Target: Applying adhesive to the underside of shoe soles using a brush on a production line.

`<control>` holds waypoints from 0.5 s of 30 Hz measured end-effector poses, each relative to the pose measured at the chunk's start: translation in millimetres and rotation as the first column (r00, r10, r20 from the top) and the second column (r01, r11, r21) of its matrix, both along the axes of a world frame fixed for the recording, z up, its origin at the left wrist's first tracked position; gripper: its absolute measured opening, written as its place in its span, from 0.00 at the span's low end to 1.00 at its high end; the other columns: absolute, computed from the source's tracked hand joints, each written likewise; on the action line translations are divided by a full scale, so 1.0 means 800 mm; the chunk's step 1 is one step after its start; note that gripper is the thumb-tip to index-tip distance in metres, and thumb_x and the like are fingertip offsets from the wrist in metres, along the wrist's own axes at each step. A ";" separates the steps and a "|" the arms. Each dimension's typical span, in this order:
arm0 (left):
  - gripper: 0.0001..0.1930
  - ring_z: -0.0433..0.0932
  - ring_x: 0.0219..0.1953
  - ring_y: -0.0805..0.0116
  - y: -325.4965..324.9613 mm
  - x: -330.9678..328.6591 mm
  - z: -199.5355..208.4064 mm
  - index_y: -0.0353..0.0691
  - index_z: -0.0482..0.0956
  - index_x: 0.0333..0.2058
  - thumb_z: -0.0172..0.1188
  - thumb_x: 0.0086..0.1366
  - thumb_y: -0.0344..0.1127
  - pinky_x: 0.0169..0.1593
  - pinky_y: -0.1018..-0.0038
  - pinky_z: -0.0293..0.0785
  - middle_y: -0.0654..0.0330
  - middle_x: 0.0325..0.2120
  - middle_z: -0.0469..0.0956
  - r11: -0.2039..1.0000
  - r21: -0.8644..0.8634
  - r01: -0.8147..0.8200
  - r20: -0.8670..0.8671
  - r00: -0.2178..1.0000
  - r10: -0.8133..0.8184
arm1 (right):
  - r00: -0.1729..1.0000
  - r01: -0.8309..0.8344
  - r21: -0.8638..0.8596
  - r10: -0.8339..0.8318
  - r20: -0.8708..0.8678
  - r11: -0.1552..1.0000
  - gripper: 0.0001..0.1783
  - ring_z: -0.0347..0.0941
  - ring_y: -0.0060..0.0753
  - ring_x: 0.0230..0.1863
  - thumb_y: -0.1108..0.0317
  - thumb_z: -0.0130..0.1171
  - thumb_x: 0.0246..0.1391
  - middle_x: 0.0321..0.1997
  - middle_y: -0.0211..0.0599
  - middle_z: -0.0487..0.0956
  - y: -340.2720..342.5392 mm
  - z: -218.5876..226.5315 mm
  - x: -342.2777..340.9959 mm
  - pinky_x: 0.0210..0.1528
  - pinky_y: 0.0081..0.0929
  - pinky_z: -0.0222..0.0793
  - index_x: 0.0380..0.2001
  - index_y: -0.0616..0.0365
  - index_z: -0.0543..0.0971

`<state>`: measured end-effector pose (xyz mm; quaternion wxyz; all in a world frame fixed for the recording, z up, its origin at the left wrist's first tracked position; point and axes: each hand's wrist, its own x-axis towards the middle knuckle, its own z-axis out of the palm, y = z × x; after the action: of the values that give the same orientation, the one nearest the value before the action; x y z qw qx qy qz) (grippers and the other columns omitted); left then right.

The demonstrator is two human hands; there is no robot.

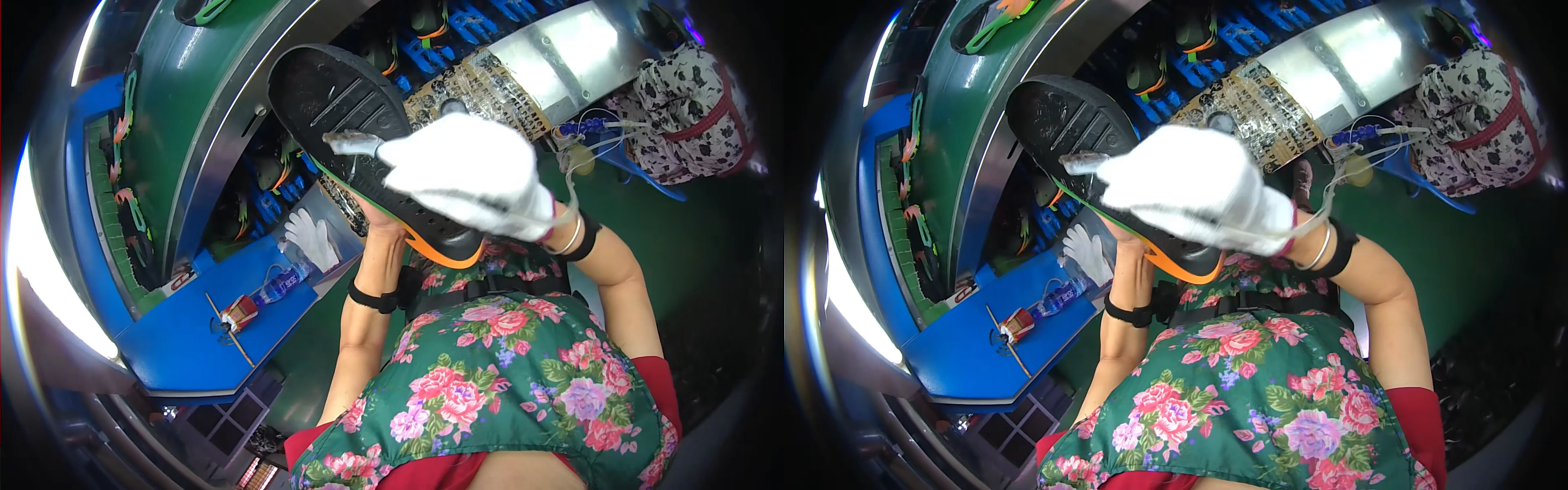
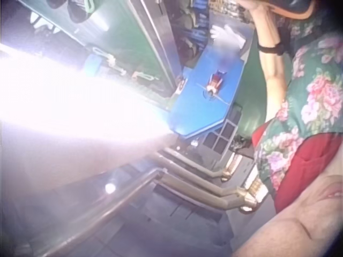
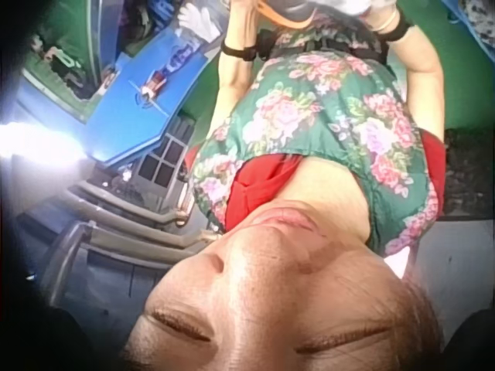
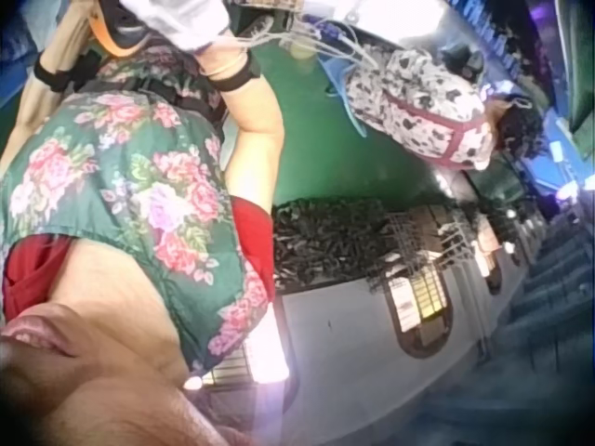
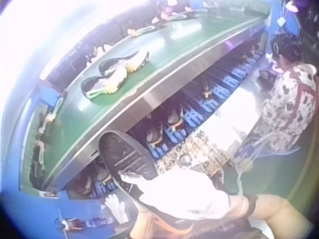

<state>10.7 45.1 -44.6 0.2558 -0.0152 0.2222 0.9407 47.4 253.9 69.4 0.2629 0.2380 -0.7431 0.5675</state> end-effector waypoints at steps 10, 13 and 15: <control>0.62 0.80 0.50 0.55 0.018 -0.010 0.051 0.33 0.72 0.59 0.38 0.53 0.92 0.53 0.62 0.78 0.48 0.49 0.80 0.917 -0.392 0.072 0.134 0.991 -0.020 | 1.000 0.008 0.077 -0.008 0.009 0.997 0.19 0.84 0.44 0.45 0.69 0.68 0.56 0.51 0.36 0.86 0.000 -0.001 0.011 0.47 0.37 0.81 0.51 0.50 0.87; 0.63 0.80 0.50 0.54 0.033 -0.019 0.063 0.31 0.73 0.56 0.38 0.51 0.93 0.55 0.60 0.78 0.46 0.48 0.79 0.951 -0.054 0.304 -0.258 0.916 -0.307 | 0.991 -0.121 0.150 0.128 -0.036 0.981 0.18 0.84 0.41 0.47 0.70 0.69 0.55 0.51 0.37 0.87 -0.003 0.007 0.013 0.48 0.37 0.80 0.50 0.51 0.87; 0.65 0.79 0.51 0.54 0.039 -0.023 0.070 0.29 0.73 0.54 0.36 0.49 0.95 0.56 0.59 0.77 0.45 0.46 0.79 0.952 0.037 0.303 -0.321 0.906 -0.275 | 0.988 -0.128 -0.055 0.132 0.086 0.990 0.16 0.84 0.42 0.46 0.70 0.69 0.54 0.50 0.38 0.87 0.001 0.011 0.014 0.48 0.36 0.80 0.48 0.53 0.87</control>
<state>-7.8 76.4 11.6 0.3543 0.1779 0.2188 0.8916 58.5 254.9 78.3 0.1976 0.2537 -0.7228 0.6117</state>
